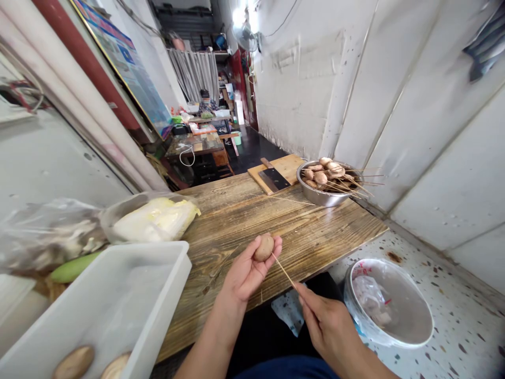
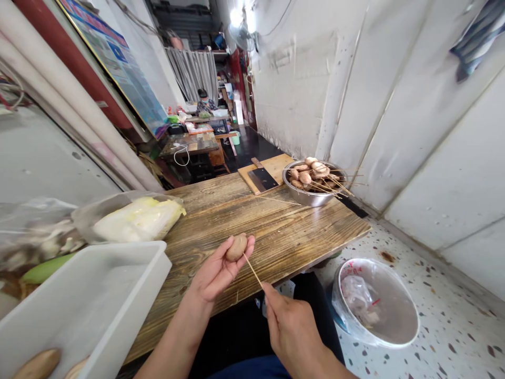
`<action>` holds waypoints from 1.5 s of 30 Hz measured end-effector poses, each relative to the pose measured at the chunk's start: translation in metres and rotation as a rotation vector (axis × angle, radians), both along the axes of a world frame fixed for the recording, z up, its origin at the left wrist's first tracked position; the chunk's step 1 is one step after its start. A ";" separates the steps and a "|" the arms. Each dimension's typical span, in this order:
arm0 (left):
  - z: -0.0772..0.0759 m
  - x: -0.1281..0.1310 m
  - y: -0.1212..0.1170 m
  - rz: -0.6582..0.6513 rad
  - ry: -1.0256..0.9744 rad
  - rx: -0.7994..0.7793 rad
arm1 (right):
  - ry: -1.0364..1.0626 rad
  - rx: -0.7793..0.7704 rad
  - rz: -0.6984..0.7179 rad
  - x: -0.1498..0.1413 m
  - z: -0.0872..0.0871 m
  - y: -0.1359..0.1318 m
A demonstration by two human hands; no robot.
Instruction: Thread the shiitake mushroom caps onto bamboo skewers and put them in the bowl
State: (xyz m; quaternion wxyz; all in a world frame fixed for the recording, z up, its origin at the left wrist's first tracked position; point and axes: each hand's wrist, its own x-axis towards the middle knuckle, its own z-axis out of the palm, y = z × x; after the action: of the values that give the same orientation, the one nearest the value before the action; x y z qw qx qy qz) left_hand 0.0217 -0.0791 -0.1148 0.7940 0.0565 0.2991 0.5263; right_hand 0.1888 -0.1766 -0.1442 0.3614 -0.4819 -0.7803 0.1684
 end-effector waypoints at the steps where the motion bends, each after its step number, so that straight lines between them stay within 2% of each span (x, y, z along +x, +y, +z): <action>1: 0.001 0.000 0.000 0.001 0.004 0.001 | 0.002 0.006 0.000 0.000 0.000 0.000; 19: -0.002 0.006 -0.005 -0.026 0.114 0.165 | 0.042 0.010 -0.011 -0.003 0.003 0.000; 23: 0.001 0.007 -0.008 -0.044 0.126 0.228 | 0.023 0.060 -0.025 -0.004 0.002 0.001; 27: 0.005 0.007 -0.012 -0.075 0.153 0.299 | 0.017 0.044 -0.032 -0.004 0.004 0.003; 45: 0.017 0.007 -0.020 -0.121 0.164 0.358 | 0.158 0.124 -0.021 -0.017 0.011 0.011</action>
State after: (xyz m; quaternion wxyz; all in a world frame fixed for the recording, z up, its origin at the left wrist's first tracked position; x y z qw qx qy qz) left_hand 0.0282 -0.0989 -0.0983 0.7744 0.2572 0.2604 0.5161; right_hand 0.1717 -0.1653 -0.1332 0.4526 -0.4520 -0.7532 0.1537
